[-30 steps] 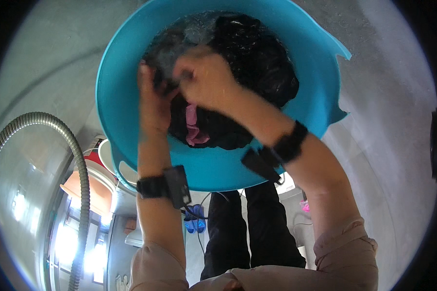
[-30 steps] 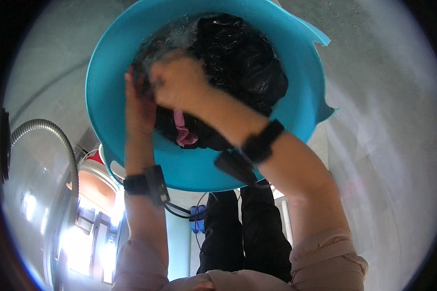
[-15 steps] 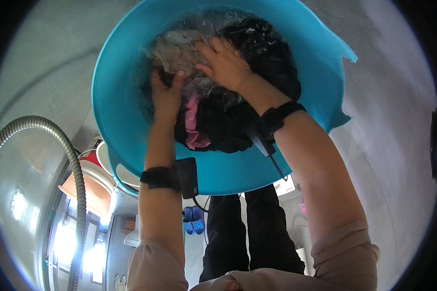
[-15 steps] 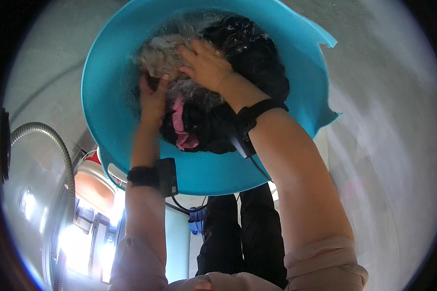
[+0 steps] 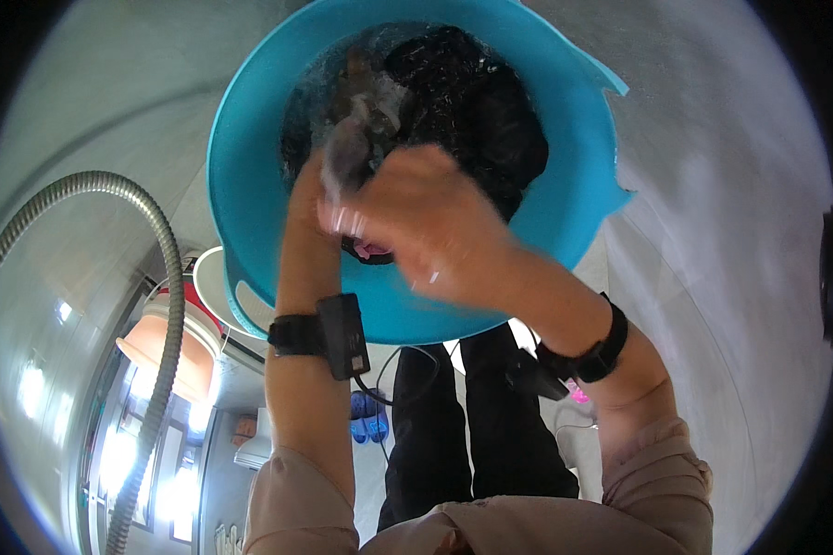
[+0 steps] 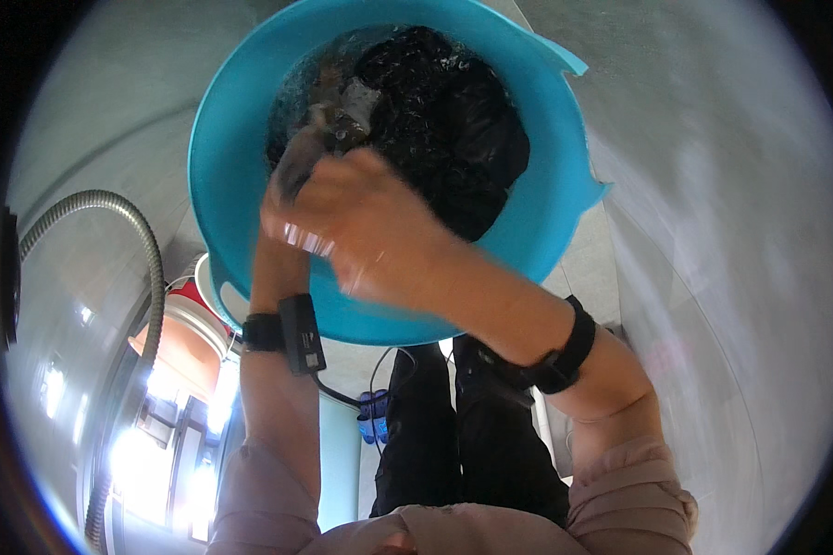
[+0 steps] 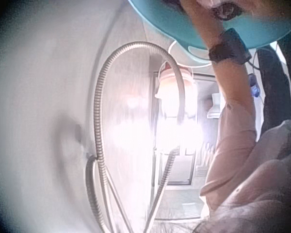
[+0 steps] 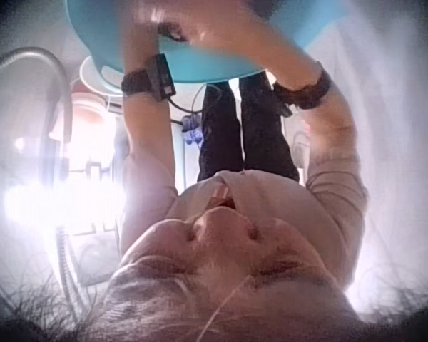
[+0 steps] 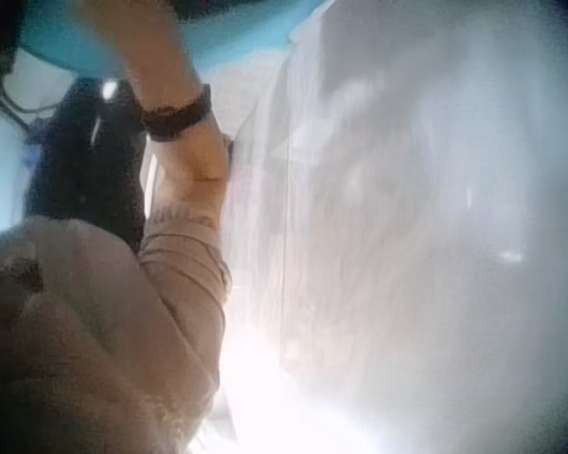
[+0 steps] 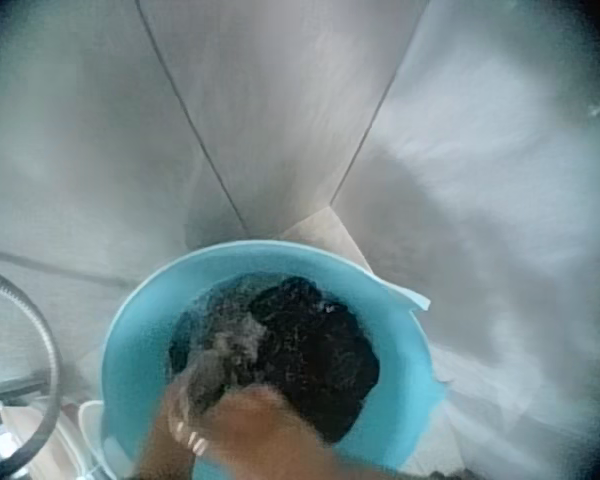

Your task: Wash clothes by hand in a bucket.

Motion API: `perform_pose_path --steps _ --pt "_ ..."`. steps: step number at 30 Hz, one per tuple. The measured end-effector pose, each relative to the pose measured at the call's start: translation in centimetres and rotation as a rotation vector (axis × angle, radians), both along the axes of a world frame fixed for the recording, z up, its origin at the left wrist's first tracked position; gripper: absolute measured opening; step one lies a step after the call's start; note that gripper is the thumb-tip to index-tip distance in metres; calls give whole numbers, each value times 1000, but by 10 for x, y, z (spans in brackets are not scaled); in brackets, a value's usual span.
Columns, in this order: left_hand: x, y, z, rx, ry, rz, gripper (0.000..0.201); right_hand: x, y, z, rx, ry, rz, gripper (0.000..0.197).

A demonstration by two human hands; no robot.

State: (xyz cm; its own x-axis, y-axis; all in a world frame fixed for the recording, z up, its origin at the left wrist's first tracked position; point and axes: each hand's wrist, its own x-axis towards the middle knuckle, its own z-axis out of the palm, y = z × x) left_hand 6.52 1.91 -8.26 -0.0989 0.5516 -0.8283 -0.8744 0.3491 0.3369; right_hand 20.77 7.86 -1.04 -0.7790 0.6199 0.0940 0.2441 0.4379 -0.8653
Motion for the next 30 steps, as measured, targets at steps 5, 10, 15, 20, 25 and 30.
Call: perform_pose_path --steps 5,10,15,20,25,30 --pt "22 -23 9 -237 239 122 36 39 8 -54 -595 -442 -568 65" --pt "72 -48 76 -238 975 -480 35 30 -27 -28 -1809 14 -369 72" --pt "71 -84 121 64 1240 -1008 47 47 -60 -14 -1947 149 -347 49" --pt "37 -139 99 -56 319 59 72 41 -84 43 -2015 247 -334 56" --pt "71 -100 117 525 -197 247 91 50 -99 80 -2325 495 -232 54" --pt "55 -74 114 511 30 199 64 58 -102 64 -2221 313 -282 40"
